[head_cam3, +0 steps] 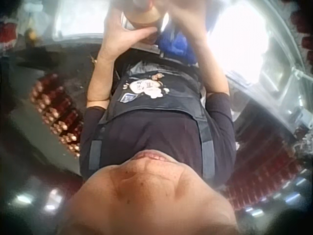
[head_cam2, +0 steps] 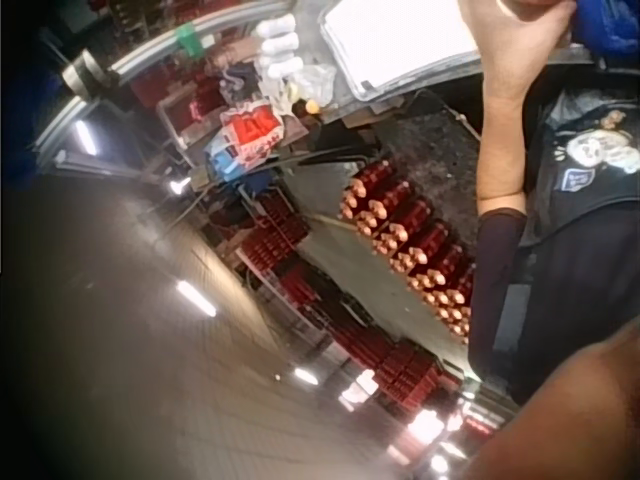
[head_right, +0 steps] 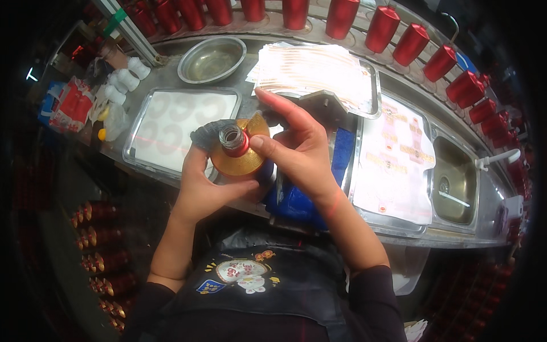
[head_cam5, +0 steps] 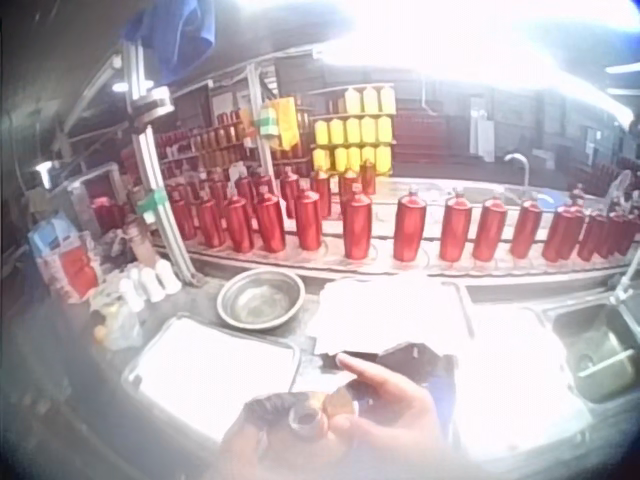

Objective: The person applies a gold circular sticker to the neck of a red bottle, then smooths a rectangular label around the body of the bottle. They repeat the process on a second red bottle, pressing the stickers and labels firmly to adhere them.

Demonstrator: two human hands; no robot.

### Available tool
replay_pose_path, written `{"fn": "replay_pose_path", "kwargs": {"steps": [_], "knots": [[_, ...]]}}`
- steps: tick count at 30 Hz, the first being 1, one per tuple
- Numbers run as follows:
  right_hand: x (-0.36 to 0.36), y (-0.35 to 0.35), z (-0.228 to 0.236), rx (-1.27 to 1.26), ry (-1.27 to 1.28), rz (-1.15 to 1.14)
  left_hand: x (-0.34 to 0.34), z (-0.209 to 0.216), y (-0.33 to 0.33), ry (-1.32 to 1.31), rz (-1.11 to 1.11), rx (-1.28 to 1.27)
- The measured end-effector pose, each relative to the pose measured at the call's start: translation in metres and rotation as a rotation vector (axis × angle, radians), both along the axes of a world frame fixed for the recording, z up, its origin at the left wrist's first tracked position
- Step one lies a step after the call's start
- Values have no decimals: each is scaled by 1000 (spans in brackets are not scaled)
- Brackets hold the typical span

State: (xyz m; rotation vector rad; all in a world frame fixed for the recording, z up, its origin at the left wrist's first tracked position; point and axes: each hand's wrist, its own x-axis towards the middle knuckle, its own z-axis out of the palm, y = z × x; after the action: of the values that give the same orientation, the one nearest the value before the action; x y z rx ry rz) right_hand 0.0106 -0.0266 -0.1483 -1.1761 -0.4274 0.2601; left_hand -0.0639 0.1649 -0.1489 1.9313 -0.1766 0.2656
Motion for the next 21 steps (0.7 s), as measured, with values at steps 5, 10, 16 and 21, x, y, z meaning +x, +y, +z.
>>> {"fn": "replay_pose_path", "kwargs": {"steps": [5, 10, 16, 21], "knots": [[-4, 2, 1, 7, -4, -10, 19, 5, 19, 163, -347, -377], [-8, 3, 0, -31, -68, -52, 16, 3, 10, 255, -252, -550], [-9, 4, -2, -49, -89, -135, 11, 10, -8, 140, -97, -468], [-11, 4, -1, -69, -121, -178, 9, 11, -18, 115, -28, -474]]}}
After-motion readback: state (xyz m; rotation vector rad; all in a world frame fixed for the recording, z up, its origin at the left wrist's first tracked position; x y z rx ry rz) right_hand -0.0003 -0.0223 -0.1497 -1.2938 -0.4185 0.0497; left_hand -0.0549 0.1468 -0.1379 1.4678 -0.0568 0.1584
